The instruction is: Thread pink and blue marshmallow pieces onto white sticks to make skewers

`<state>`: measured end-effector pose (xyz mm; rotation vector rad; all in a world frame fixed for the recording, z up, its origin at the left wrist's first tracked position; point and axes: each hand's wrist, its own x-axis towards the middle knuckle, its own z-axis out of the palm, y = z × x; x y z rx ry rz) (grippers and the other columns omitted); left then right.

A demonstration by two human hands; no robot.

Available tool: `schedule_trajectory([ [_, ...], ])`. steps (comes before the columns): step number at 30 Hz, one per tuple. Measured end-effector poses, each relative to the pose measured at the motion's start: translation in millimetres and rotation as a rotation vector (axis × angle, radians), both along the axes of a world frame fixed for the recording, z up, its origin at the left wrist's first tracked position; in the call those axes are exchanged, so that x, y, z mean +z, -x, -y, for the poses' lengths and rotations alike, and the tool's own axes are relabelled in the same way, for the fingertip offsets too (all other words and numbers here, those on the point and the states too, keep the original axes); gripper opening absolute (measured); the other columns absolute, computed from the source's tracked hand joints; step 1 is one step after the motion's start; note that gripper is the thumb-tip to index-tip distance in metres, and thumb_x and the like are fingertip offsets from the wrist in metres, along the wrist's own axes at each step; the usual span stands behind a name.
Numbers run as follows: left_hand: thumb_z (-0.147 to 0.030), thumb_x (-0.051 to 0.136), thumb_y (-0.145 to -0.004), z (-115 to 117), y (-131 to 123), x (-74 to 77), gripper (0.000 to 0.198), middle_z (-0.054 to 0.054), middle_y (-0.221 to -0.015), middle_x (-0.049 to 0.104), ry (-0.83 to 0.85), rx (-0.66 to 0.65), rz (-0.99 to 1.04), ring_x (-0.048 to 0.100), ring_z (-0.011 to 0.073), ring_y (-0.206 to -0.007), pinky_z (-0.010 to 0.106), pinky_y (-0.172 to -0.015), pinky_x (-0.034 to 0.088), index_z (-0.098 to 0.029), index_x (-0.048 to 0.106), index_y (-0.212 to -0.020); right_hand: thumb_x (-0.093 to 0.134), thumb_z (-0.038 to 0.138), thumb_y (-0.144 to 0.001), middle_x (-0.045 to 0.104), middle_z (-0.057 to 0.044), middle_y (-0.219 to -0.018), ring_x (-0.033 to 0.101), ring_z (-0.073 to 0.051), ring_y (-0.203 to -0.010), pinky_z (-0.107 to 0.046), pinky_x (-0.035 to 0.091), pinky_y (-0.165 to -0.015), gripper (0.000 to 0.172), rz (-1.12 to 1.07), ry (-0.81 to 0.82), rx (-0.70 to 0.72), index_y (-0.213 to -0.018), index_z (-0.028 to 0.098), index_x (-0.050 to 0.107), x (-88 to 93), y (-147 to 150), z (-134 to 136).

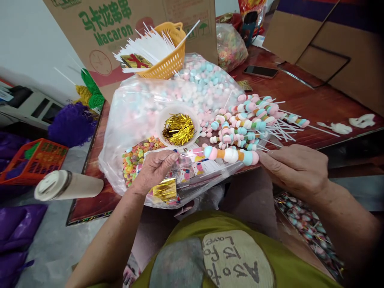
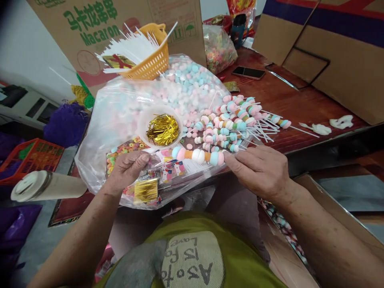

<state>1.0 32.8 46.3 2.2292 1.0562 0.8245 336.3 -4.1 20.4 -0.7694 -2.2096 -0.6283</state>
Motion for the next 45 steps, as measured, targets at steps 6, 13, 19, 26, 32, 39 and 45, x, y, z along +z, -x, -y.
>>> schedule_trajectory([
  [6, -0.028, 0.042, -0.092, -1, -7, 2.8, 0.033, -0.003, -0.055, 0.048, -0.12, -0.12, -0.165, 0.043, 0.0074, -0.053, 0.02, -0.053, 0.034, -0.015, 0.054, -0.064, 0.063, 0.01, -0.076, 0.067, -0.005, -0.072, 0.056, -0.017, -0.064, -0.03, 0.042, -0.054, 0.029, 0.111, 0.028, 0.041, -0.104, 0.015, 0.058, 5.0, -5, -2],
  [13, -0.031, 0.041, -0.092, -8, -5, 2.1, 0.035, -0.001, -0.055, 0.053, -0.347, -0.071, -0.399, 0.048, 0.01, -0.056, 0.022, -0.058, 0.036, -0.015, 0.055, -0.064, 0.058, 0.012, -0.08, 0.068, -0.007, -0.076, 0.06, -0.016, -0.064, -0.027, 0.045, -0.056, 0.02, 0.017, 0.191, 0.076, -0.099, 0.017, 0.059, 5.3, -3, -7],
  [19, -0.03, 0.043, -0.092, -7, -7, 4.4, 0.028, 0.001, -0.063, 0.062, -0.478, -0.174, -0.412, 0.056, 0.0115, -0.06, 0.025, -0.061, 0.038, -0.016, 0.06, -0.075, 0.047, 0.018, -0.087, 0.068, -0.006, -0.078, 0.065, -0.017, -0.068, -0.025, 0.045, -0.052, 0.017, 0.012, 0.346, -0.027, -0.096, 0.016, 0.062, 5.6, 0, -3],
  [26, -0.029, 0.044, -0.091, -6, -5, 4.9, 0.027, 0.0, -0.061, 0.062, -0.514, -0.148, -0.388, 0.054, 0.011, -0.058, 0.025, -0.06, 0.038, -0.016, 0.059, -0.073, 0.043, 0.021, -0.089, 0.07, -0.007, -0.08, 0.066, -0.017, -0.068, -0.025, 0.049, -0.054, 0.022, 0.027, 0.437, -0.03, -0.09, 0.015, 0.064, 8.6, -1, 1],
  [32, -0.031, 0.043, -0.092, -7, -2, 7.3, 0.029, 0.0, -0.062, 0.062, -0.504, -0.123, -0.373, 0.053, 0.011, -0.06, 0.024, -0.061, 0.038, -0.017, 0.06, -0.073, 0.043, 0.023, -0.091, 0.069, -0.005, -0.075, 0.066, -0.015, -0.067, -0.023, 0.051, -0.058, 0.022, -0.078, 0.582, 0.129, -0.09, 0.016, 0.064, 16.6, 2, -4],
  [39, -0.031, 0.042, -0.093, -5, 7, 1.8, 0.029, 0.0, -0.062, 0.06, -0.473, -0.116, -0.417, 0.053, 0.0108, -0.061, 0.024, -0.062, 0.037, -0.017, 0.058, -0.073, 0.048, 0.021, -0.088, 0.07, -0.001, -0.078, 0.067, -0.014, -0.068, -0.022, 0.052, -0.062, 0.015, -0.145, 0.433, 0.092, -0.092, 0.022, 0.063, 18.1, 8, -3],
  [45, -0.03, 0.045, -0.091, -7, 9, 5.3, 0.026, 0.001, -0.061, 0.061, -0.542, -0.044, -0.413, 0.054, 0.0122, -0.06, 0.026, -0.064, 0.038, -0.016, 0.058, -0.073, 0.042, 0.023, -0.09, 0.07, -0.005, -0.079, 0.066, -0.016, -0.066, -0.024, 0.051, -0.054, 0.024, 0.005, 0.498, 0.053, -0.089, 0.016, 0.064, 15.8, 1, -3],
])
